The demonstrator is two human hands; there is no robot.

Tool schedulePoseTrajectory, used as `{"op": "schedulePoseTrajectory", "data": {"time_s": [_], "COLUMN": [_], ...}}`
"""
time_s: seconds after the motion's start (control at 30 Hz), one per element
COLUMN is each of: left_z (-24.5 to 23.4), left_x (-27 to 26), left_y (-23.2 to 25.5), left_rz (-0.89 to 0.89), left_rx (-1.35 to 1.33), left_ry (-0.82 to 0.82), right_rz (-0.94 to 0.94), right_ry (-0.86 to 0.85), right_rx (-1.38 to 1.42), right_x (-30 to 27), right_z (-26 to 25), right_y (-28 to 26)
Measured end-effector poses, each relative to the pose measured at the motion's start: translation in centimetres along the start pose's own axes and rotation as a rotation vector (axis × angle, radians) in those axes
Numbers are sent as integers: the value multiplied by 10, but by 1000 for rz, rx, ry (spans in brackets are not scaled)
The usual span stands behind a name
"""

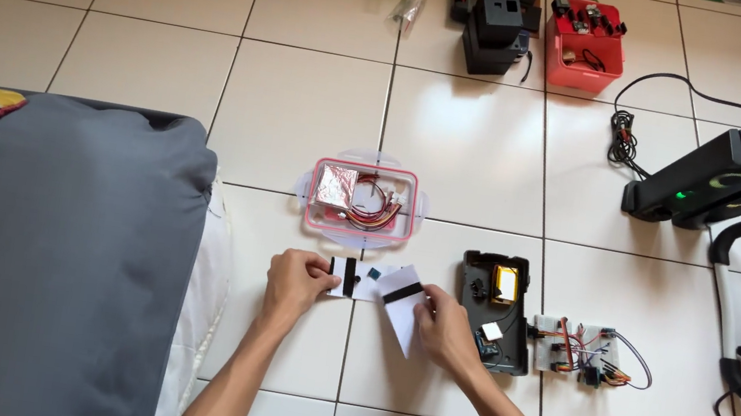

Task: The recorder is organizing and inspecting various electronic components on the floor, including speakers, a multimeter, and circuit boards.

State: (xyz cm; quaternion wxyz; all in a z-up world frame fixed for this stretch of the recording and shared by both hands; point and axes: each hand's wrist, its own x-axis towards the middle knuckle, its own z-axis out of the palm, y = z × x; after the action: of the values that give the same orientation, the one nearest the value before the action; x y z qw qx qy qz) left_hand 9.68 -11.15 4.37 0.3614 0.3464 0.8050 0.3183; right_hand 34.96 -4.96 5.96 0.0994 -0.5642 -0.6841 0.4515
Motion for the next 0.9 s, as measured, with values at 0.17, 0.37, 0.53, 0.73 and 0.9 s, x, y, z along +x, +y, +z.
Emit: {"op": "schedulePoseTrajectory", "data": {"time_s": [0.17,0.37,0.53,0.73,0.9], "left_z": [-3,-7,-11,-11,-10], "left_x": [7,-3,-15,-21,-18], "left_y": [8,10,-3,4,8], "left_rz": [-15,41,37,60,-13], "left_rx": [-3,32,47,25,66], "left_ry": [31,125,114,108,105], "right_rz": [-58,-300,-540,-606,-557], "right_ry": [-150,-18,121,78,109], "right_rx": [-57,-268,-416,-494,-488], "right_x": [-12,-33,-58,-61,-55], "right_z": [1,11,27,30,30], "right_y": [-29,-43,-8,-1,5]}}
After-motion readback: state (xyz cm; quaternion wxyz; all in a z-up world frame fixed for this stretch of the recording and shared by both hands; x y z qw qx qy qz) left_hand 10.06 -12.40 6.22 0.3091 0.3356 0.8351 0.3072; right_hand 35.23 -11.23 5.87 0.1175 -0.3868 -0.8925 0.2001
